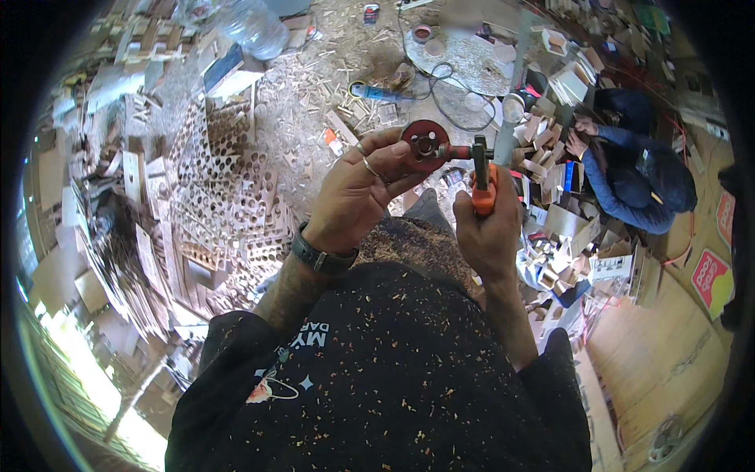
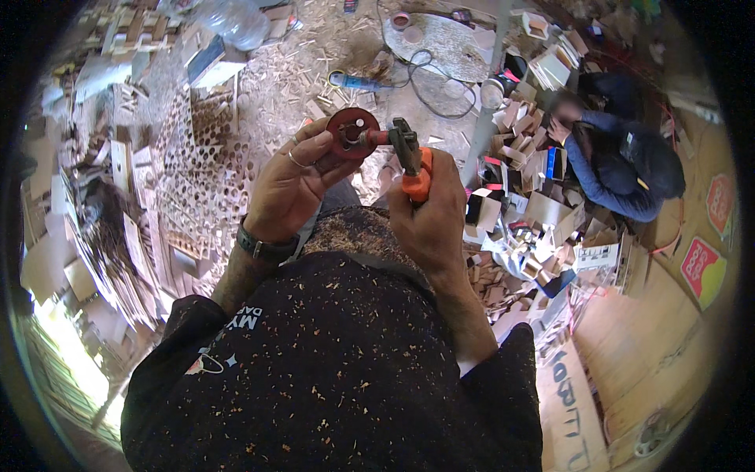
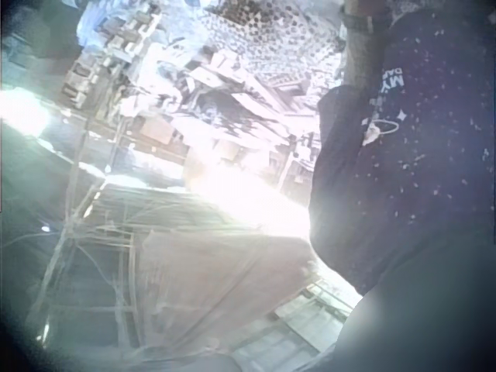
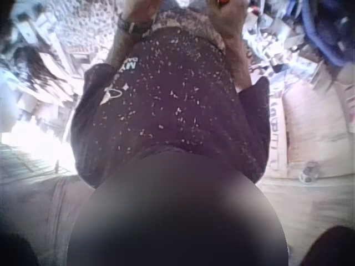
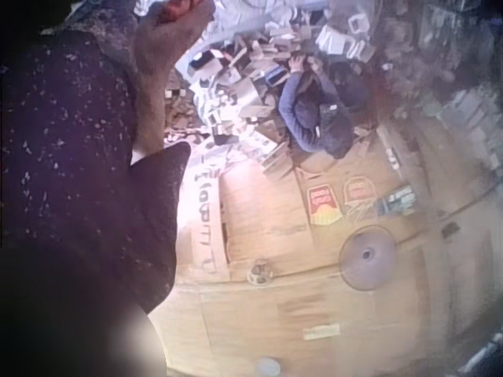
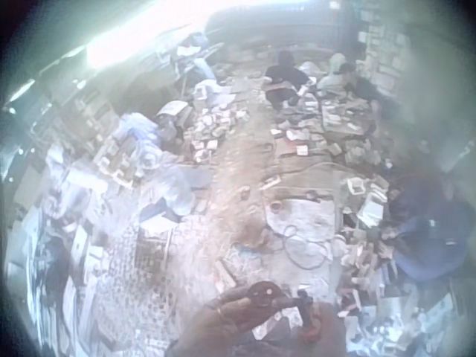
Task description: The person assembles a small tool by attaching a red circular component to a handle using a screwdriver. They then apply glue to the assembled part.
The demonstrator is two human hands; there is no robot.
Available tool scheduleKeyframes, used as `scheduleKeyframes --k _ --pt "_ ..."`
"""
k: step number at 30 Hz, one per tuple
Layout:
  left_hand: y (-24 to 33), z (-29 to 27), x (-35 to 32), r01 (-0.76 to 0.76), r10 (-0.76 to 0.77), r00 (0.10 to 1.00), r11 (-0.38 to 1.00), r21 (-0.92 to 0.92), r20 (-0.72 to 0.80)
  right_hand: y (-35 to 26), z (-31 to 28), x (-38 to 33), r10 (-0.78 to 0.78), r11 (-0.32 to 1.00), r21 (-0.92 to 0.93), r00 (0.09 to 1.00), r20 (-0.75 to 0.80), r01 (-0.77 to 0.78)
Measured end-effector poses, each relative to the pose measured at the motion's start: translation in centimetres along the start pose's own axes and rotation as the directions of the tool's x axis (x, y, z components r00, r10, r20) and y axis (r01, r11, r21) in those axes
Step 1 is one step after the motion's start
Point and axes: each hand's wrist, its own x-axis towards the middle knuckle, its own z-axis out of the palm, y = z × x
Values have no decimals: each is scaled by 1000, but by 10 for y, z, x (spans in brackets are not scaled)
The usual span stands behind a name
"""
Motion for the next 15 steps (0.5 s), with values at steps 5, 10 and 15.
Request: scheduleKeyframes --k 5,10,15 --pt "-4 -6 -13 -109 109 994 993 -47 -11 -4 13 7 31 999 35 997 72 -34" --pt "-18 -15 -29 -246 250 966 967 69 -61 -9 23 5 -38 994 -99 988 151 53" --pt "-24 -26 -40 -499 494 866 861 101 71 -23 30 0 -66 993 -81 977 202 84"
